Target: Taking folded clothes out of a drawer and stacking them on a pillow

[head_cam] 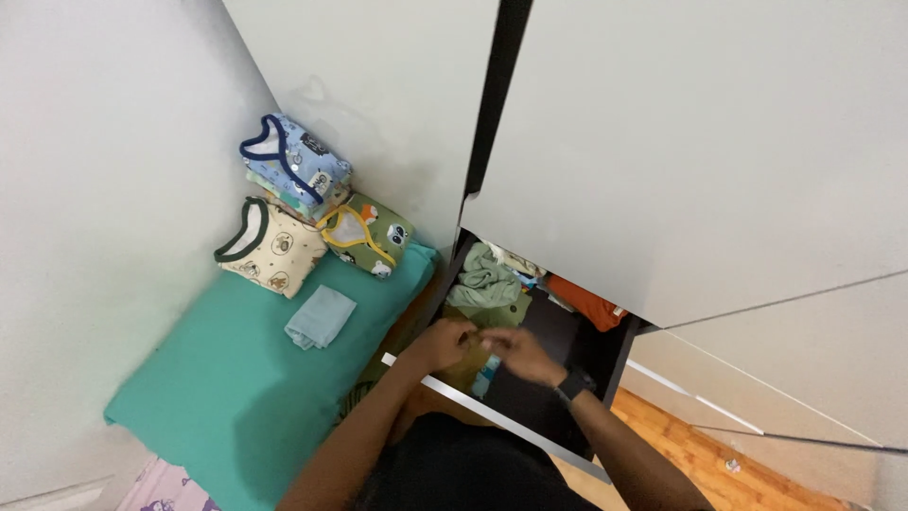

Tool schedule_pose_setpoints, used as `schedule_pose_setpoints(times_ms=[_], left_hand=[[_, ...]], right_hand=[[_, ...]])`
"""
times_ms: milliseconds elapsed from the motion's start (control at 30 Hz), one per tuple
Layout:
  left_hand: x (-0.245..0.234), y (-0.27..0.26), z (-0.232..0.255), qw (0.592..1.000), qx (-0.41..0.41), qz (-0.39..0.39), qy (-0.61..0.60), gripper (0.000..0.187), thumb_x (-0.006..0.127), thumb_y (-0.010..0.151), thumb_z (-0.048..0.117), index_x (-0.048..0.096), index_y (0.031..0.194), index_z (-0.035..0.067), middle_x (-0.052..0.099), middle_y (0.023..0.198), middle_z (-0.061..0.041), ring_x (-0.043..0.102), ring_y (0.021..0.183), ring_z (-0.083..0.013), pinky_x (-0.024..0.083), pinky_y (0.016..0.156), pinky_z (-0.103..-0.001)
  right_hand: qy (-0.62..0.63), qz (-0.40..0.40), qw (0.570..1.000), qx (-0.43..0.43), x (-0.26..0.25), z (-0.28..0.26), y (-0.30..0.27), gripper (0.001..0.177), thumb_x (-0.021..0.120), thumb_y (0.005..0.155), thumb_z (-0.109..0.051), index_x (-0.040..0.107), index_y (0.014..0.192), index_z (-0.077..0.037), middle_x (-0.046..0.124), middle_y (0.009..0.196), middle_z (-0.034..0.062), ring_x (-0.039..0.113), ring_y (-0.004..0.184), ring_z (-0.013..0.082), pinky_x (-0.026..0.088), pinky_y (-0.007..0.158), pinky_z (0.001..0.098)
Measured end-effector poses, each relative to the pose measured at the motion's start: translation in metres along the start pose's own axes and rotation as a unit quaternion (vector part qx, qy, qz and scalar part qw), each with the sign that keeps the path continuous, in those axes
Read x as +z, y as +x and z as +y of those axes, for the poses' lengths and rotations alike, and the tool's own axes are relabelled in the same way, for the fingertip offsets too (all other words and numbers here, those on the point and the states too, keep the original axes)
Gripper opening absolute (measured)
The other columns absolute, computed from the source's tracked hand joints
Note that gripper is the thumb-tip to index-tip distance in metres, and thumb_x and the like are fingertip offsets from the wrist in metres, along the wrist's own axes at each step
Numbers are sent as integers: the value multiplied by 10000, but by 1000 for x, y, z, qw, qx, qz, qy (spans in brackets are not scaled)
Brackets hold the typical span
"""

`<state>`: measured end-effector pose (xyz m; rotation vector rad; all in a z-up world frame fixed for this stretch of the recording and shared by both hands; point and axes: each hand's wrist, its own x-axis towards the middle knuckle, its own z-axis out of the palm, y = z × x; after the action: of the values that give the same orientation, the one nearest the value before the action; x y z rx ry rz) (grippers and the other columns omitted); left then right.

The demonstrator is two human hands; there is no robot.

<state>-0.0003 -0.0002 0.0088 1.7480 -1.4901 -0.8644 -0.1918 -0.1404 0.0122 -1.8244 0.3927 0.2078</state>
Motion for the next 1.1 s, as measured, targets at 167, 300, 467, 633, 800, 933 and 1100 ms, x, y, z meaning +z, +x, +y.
schedule_pose_setpoints(times_ms=[167,300,467,633,800,933,1100], left_hand=[[1,0,0,1000,-25,-16,1,364,651,836,62,721,1192,34,724,1034,-249,715,952,-377,571,851,-446],[12,2,-16,1000,0,5,-25,324,648,851,60,721,1163,13,736,1025,-236,735,938,-345,585,838,-425],[12,5,-21,999,7,14,-38,293,660,859,63,725,1138,3,740,1006,-234,738,909,-336,593,809,-427],[31,13,-54,1000,11,18,-19,313,683,861,79,727,1159,-4,731,1005,-247,735,919,-349,596,810,-441],[31,11,-54,999,-3,26,-22,322,689,869,101,724,1169,-9,735,1042,-253,739,951,-354,594,833,-439],[11,12,-22,998,-41,-13,-44,313,646,895,144,734,1159,2,751,1054,-234,740,945,-328,583,874,-421],[40,42,-83,939,22,-48,-341,367,433,988,249,582,1261,53,593,1290,-109,569,1157,-208,450,1051,-318]], right_hand=[[-26,235,961,142,-35,11,32,443,689,974,-324,676,1346,-84,709,1293,98,679,1184,235,540,984,390],[-179,326,928,33,-44,13,61,852,855,711,-181,461,1455,-47,563,1381,234,548,1255,406,483,1026,505],[-209,313,926,7,-43,11,80,1007,1005,580,-233,501,1423,-14,497,1390,307,484,1197,502,449,955,570],[-371,264,890,39,-39,13,74,148,694,748,-49,624,863,14,641,871,235,655,835,367,544,784,465],[-269,360,886,-110,-32,-22,43,214,739,705,-37,590,855,-1,633,831,188,633,757,387,519,667,441],[-175,423,873,-167,-27,-69,18,247,748,722,-2,618,933,6,636,889,165,650,828,349,519,694,397],[-210,410,872,-167,-23,-107,0,291,710,708,30,603,979,26,622,1074,181,637,963,358,538,791,420]])
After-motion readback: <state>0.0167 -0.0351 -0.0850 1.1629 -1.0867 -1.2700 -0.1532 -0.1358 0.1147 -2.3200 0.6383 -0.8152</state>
